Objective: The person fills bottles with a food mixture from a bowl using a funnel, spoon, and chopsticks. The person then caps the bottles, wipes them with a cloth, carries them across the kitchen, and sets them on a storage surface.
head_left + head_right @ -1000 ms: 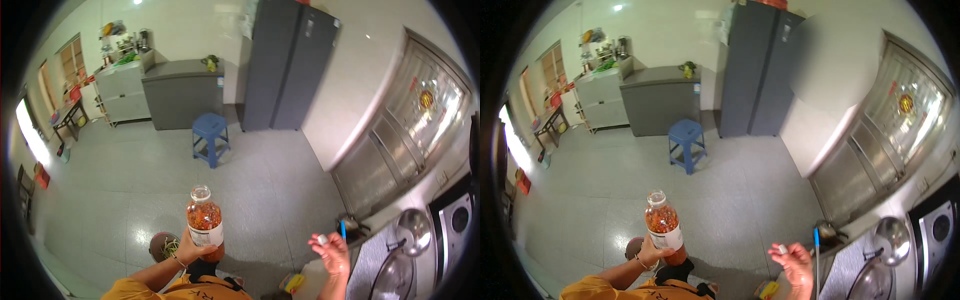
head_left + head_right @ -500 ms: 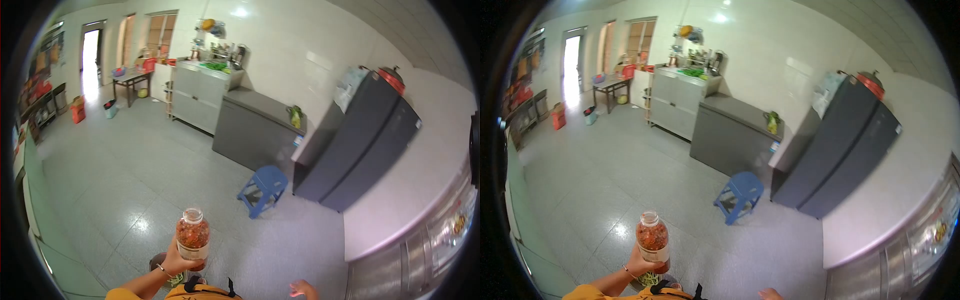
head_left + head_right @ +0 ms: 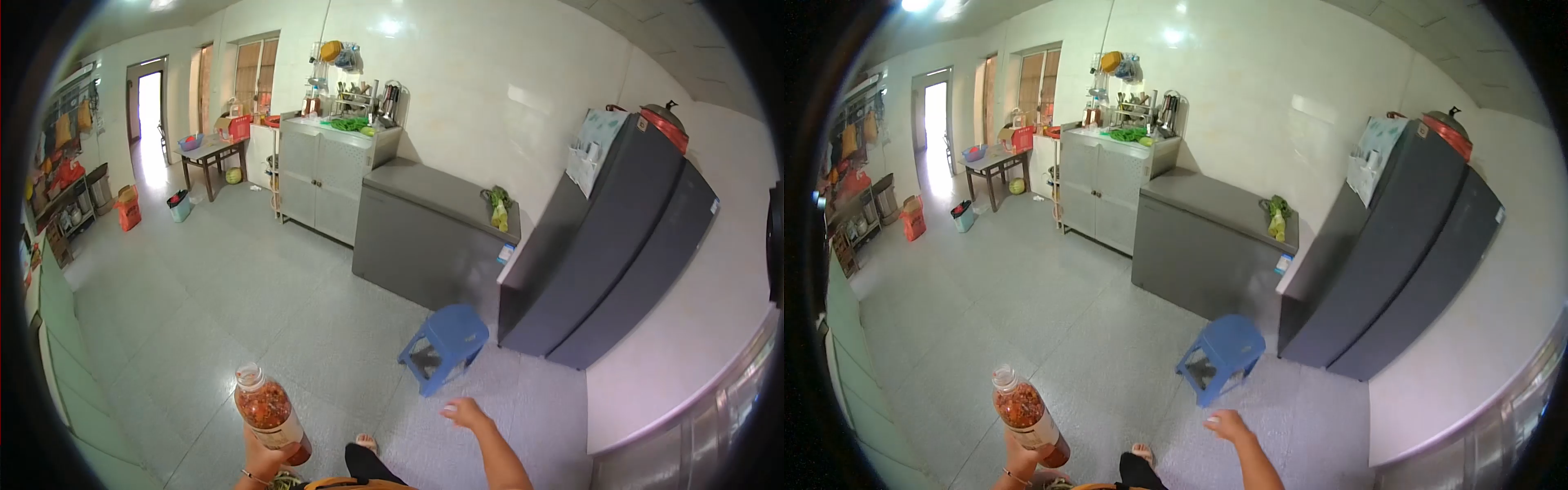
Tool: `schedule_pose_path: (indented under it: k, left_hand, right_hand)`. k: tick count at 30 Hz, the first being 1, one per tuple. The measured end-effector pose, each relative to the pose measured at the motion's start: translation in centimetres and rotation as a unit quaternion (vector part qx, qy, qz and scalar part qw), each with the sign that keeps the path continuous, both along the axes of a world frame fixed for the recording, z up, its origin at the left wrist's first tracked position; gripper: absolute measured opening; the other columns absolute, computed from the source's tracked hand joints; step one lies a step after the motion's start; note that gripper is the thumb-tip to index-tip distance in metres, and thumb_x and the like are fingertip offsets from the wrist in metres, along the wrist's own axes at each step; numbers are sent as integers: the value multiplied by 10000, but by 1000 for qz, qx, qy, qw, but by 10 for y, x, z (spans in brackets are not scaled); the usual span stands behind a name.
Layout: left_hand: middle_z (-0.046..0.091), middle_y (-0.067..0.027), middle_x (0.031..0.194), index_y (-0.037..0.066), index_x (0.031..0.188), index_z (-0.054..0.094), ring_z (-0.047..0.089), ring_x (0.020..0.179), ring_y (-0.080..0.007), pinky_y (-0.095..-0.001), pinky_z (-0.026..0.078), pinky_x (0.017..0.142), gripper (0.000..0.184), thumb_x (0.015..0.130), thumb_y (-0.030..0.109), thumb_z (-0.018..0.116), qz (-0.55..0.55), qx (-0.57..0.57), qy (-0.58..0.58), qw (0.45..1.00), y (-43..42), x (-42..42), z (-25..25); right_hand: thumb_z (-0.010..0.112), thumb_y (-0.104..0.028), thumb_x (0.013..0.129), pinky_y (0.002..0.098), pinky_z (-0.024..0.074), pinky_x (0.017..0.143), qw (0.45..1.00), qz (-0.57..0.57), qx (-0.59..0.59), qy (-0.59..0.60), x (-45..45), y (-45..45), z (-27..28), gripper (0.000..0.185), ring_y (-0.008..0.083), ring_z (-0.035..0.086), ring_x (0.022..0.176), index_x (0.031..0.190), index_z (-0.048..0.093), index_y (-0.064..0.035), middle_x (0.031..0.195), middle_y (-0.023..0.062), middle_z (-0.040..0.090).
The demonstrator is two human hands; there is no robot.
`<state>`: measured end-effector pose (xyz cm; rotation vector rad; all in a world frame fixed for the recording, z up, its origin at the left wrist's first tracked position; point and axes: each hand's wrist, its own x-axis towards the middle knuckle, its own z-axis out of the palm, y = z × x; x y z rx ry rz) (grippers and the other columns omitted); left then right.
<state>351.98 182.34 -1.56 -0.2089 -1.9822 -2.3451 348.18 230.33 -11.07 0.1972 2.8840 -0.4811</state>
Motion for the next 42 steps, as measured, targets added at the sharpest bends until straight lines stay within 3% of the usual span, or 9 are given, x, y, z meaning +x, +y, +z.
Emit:
schedule_pose_path:
  k: [1, 3, 5, 7, 9, 12, 25, 37, 42]
  left_hand:
    - [592, -93, 1113, 37, 1212, 437, 601, 1018, -208, -364, 495, 882, 798, 526, 77, 843, 27, 13, 18, 999, 13, -16, 2]
    - [588, -95, 1118, 38, 1213, 435, 600, 1019, -206, -364, 496, 881, 800, 528, 86, 846, 54, 15, 17, 998, 35, -45, 21]
    - [580, -100, 1124, 37, 1222, 425, 594, 1029, -213, -367, 488, 892, 807, 540, 109, 849, 76, 14, -7, 997, 58, -86, 37]
    - [574, -101, 1129, 38, 1228, 419, 590, 1035, -219, -369, 484, 899, 813, 547, 124, 853, 45, -5, 4, 999, 82, -130, 61]
    - [565, -104, 1140, 39, 1245, 404, 581, 1051, -229, -375, 476, 911, 825, 567, 156, 860, 51, -45, 17, 998, 86, -164, 68]
    - [551, -105, 1154, 51, 1272, 377, 567, 1075, -224, -376, 467, 924, 841, 606, 209, 867, 49, -75, -12, 996, 82, -218, 98]
    - [540, -97, 1152, 29, 1321, 356, 540, 1080, -212, -364, 437, 945, 924, 591, 240, 882, 7, -79, -81, 994, 69, -385, 138]
    - [567, -104, 1212, 40, 1340, 375, 548, 1126, -208, -379, 436, 976, 904, 620, 272, 871, -221, 8, -77, 972, 26, -597, 181]
    - [553, -121, 1261, 28, 1361, 370, 532, 1165, -217, -368, 414, 1002, 925, 612, 266, 858, -398, 87, -170, 897, 25, -674, 165]
  right_hand:
    - [708, -283, 809, 349, 523, 727, 975, -53, -211, 52, -23, -14, 9, 374, 270, 646, 827, 1068, 638, -21, 958, 158, 659]
    - [716, -316, 795, 408, 502, 760, 967, 47, -102, 227, -77, -41, 66, 389, 359, 634, 905, 1075, 641, -57, 1002, 178, 656]
    - [710, -294, 815, 400, 498, 754, 932, 95, -209, 282, -122, -74, 139, 398, 350, 633, 885, 1130, 628, -66, 1011, 174, 652]
    - [665, -274, 879, 318, 506, 746, 911, 143, -270, 277, -158, -103, 197, 354, 222, 636, 875, 1151, 625, -51, 1057, 124, 660]
    - [637, -298, 910, 283, 504, 738, 793, 114, -591, 98, -219, -140, 232, 376, 151, 627, 870, 1164, 615, -21, 1037, 99, 663]
    - [631, -322, 918, 247, 497, 729, 732, 156, -652, 119, -288, -193, 288, 414, 105, 609, 884, 1175, 603, 1, 1026, 84, 658]
    - [595, -385, 926, 273, 465, 864, 769, 334, -533, 112, -473, -252, 324, 463, 132, 585, 994, 1182, 610, 0, 1070, 88, 652]
    - [579, -345, 927, 364, 458, 918, 624, 399, -672, -29, -674, -261, 355, 390, 249, 588, 1063, 1106, 635, -3, 1092, 161, 626]
    - [590, -318, 916, 412, 441, 939, 458, 424, -770, -132, -754, -257, 338, 342, 292, 578, 1093, 1083, 634, -23, 1099, 183, 614]
